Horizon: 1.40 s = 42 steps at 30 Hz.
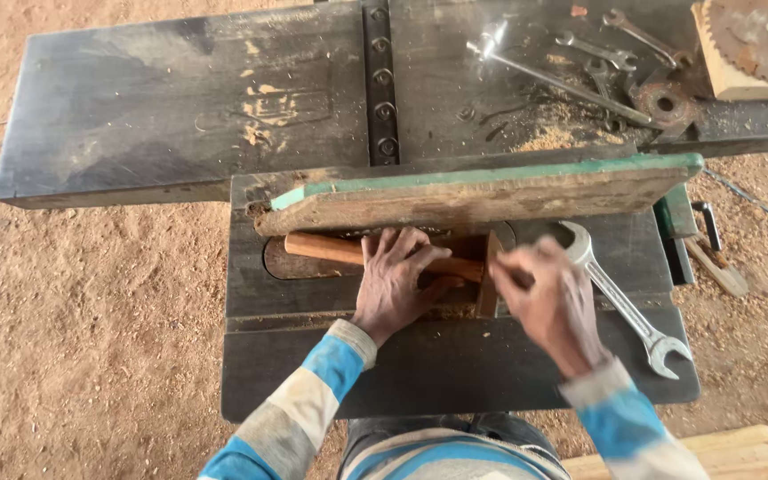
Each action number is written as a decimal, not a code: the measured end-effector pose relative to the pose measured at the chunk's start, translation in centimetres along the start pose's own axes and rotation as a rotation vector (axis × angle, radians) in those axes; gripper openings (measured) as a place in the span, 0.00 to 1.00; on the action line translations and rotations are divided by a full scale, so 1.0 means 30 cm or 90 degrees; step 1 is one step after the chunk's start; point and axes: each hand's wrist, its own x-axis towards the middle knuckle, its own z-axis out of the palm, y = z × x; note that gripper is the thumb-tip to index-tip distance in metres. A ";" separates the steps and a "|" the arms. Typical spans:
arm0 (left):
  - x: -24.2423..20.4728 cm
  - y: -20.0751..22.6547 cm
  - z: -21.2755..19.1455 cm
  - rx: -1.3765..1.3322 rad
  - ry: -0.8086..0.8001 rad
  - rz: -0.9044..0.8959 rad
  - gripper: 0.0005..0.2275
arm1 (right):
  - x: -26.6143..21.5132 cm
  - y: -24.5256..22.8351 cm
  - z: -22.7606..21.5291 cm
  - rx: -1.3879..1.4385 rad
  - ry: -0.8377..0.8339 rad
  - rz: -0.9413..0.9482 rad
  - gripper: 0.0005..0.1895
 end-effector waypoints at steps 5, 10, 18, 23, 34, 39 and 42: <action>0.002 0.000 -0.006 0.001 0.003 -0.006 0.18 | -0.003 0.016 0.008 0.029 0.011 0.010 0.11; 0.003 0.008 -0.017 0.006 -0.005 -0.006 0.19 | 0.008 0.047 0.016 0.096 0.005 0.004 0.13; -0.013 -0.005 -0.006 -0.002 0.006 0.009 0.19 | 0.047 0.060 0.013 0.137 -0.035 0.127 0.15; 0.001 -0.004 -0.007 0.029 0.005 0.011 0.20 | -0.047 0.024 0.012 0.104 0.018 0.020 0.16; -0.003 -0.016 -0.005 0.004 -0.043 -0.015 0.21 | -0.043 0.062 0.063 0.101 0.022 0.001 0.14; -0.002 -0.001 0.007 0.033 0.016 -0.041 0.20 | -0.006 0.066 0.052 0.046 -0.005 0.051 0.17; 0.002 0.006 -0.005 0.036 -0.003 -0.046 0.22 | -0.009 0.046 0.042 0.094 0.005 0.016 0.16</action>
